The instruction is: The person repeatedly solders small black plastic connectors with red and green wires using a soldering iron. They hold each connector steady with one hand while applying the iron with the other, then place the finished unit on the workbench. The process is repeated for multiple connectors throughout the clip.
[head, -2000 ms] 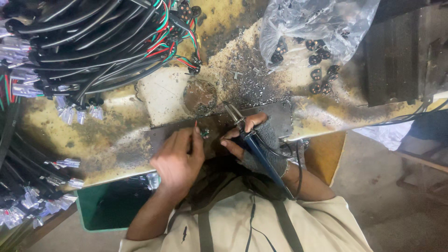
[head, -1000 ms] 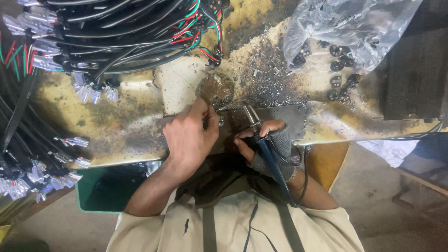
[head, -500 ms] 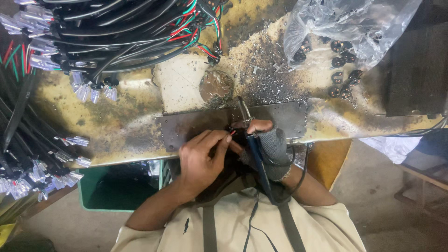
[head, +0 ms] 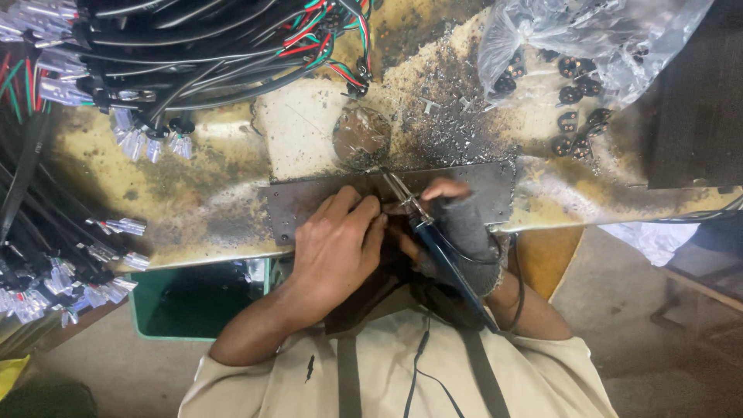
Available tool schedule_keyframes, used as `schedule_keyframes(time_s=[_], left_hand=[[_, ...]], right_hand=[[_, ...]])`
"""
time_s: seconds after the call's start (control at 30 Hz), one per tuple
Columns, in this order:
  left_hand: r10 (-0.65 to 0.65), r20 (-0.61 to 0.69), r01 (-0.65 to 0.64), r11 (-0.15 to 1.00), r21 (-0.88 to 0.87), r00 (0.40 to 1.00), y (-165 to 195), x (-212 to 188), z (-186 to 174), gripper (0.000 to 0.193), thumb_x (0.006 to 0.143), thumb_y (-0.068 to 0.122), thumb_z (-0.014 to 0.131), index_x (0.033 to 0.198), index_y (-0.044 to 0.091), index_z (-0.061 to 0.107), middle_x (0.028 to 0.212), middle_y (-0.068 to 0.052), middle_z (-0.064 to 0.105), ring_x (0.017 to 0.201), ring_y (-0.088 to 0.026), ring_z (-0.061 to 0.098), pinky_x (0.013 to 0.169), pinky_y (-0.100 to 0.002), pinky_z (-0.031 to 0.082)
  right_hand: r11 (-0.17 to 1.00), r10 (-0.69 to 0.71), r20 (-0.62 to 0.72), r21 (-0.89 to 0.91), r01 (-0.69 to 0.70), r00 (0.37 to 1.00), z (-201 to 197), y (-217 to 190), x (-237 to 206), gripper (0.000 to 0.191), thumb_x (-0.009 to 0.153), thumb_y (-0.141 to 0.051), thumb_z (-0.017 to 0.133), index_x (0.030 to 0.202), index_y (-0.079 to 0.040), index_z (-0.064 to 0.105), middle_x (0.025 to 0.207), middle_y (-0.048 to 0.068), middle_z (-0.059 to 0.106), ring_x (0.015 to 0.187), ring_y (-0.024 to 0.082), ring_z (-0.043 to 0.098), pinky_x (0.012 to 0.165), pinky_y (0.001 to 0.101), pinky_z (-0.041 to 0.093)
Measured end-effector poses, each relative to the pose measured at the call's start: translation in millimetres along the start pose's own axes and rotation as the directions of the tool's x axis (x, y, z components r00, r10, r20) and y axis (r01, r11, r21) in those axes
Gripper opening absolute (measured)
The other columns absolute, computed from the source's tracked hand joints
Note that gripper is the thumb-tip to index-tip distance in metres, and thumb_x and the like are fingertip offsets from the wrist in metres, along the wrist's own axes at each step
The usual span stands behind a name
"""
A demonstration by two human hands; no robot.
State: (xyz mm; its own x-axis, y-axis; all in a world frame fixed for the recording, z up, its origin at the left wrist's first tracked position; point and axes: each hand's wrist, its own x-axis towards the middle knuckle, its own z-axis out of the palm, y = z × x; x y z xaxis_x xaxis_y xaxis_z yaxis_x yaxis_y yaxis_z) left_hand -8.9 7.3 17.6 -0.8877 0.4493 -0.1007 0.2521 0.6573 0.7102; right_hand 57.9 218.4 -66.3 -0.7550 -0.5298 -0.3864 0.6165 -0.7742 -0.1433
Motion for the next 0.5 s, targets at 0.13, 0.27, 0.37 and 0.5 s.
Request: schedule_keyframes(time_s=[0.13, 0.27, 0.37, 0.5], left_hand=[[-0.039, -0.014, 0.039, 0.999, -0.038, 0.999, 0.7, 3.5, 0.7, 0.011, 0.087, 0.015, 0.071, 0.090, 0.006, 0.065, 0.090, -0.014, 0.059, 0.084, -0.038, 0.065, 0.067, -0.051, 0.051], [-0.054, 0.001, 0.054, 0.997, -0.046, 0.999, -0.9, 3.1, 4.2, 0.012, 0.087, 0.015, 0.072, 0.086, 0.006, 0.064, 0.088, -0.014, 0.058, 0.082, -0.038, 0.064, 0.067, -0.050, 0.050], [-0.054, 0.007, 0.054, 0.996, -0.067, 0.999, -2.0, 2.6, 5.5, 0.012, 0.087, 0.014, 0.072, 0.085, 0.006, 0.063, 0.087, -0.013, 0.058, 0.082, -0.037, 0.064, 0.066, -0.050, 0.050], [-0.048, 0.003, 0.048, 0.996, -0.078, 0.999, -3.1, 4.0, 5.0, 0.013, 0.086, 0.014, 0.073, 0.084, 0.006, 0.063, 0.088, -0.013, 0.058, 0.081, -0.037, 0.064, 0.066, -0.050, 0.049]], right_hand=[[0.331, -0.550, 0.006, -0.917, 0.225, 0.835, -46.0, 18.0, -34.4, 0.025, 0.100, -0.014, 0.069, 0.110, 0.005, 0.056, 0.077, 0.010, 0.061, 0.064, 0.017, 0.059, 0.059, 0.0274, 0.047], [0.428, -0.294, -0.074, -0.902, 0.062, 0.953, -78.9, 33.9, -46.7, 0.015, 0.097, 0.003, 0.071, 0.099, -0.003, 0.057, 0.082, 0.006, 0.062, 0.072, 0.017, 0.060, 0.066, 0.0280, 0.046], [0.456, -0.370, -0.123, -0.888, 0.065, 0.921, -66.9, 29.1, -48.6, 0.017, 0.092, 0.005, 0.070, 0.091, -0.002, 0.055, 0.076, 0.004, 0.062, 0.065, 0.017, 0.060, 0.057, 0.0276, 0.045], [-0.066, -0.537, 0.330, -0.934, 0.351, 0.777, -25.2, 10.2, -37.6, 0.015, 0.094, 0.002, 0.069, 0.091, -0.001, 0.055, 0.076, 0.003, 0.061, 0.066, 0.016, 0.060, 0.056, 0.0275, 0.046]])
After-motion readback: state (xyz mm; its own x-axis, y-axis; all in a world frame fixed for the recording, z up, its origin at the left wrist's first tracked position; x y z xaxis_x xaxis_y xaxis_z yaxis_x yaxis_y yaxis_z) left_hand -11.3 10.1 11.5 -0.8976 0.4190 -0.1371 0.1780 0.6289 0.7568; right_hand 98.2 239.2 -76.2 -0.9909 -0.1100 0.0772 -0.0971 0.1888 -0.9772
